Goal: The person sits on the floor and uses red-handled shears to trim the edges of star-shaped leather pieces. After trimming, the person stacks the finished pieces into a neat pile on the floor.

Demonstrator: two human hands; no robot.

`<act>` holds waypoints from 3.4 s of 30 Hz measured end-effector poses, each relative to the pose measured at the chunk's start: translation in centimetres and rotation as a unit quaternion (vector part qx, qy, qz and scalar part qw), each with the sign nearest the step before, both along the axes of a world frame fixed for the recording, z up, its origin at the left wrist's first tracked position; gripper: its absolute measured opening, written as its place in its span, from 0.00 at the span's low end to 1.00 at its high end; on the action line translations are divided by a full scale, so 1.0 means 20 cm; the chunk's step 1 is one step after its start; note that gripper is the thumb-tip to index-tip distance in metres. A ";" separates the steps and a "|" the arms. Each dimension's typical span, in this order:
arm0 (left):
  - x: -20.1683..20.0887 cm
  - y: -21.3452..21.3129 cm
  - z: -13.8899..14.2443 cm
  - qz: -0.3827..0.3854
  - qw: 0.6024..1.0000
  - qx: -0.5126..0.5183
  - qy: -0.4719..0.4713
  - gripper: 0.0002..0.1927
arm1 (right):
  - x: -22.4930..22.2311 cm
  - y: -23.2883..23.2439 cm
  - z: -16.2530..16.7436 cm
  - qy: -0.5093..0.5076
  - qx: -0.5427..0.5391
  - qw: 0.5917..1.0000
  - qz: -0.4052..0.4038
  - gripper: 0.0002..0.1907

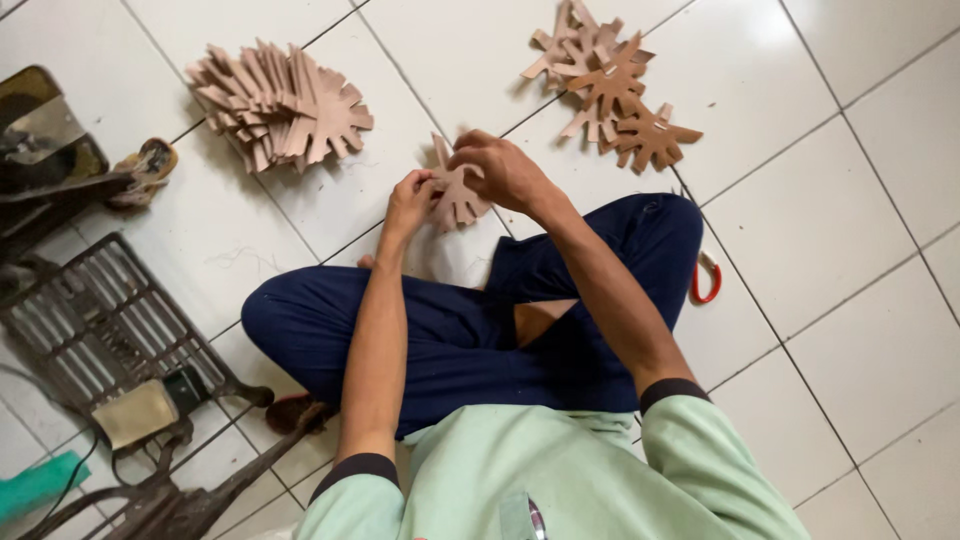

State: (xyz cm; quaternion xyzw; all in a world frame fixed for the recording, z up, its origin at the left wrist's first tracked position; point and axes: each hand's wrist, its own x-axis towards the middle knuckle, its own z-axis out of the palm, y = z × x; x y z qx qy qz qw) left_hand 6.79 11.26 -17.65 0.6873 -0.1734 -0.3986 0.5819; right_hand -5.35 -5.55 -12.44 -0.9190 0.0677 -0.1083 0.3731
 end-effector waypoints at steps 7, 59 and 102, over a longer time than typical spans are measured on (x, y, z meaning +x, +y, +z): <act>-0.03 0.01 0.08 0.033 0.999 0.019 -0.007 0.19 | -0.16 0.09 -0.21 0.053 -0.003 0.982 -0.181 0.18; -0.06 0.02 -0.04 -0.028 0.986 0.059 -0.151 0.17 | -0.53 -0.26 -0.16 0.165 0.363 0.867 -0.300 0.16; -0.10 0.01 0.04 -0.005 0.963 -0.033 -0.266 0.19 | -0.28 -0.19 -0.04 -0.069 0.540 0.818 -0.184 0.18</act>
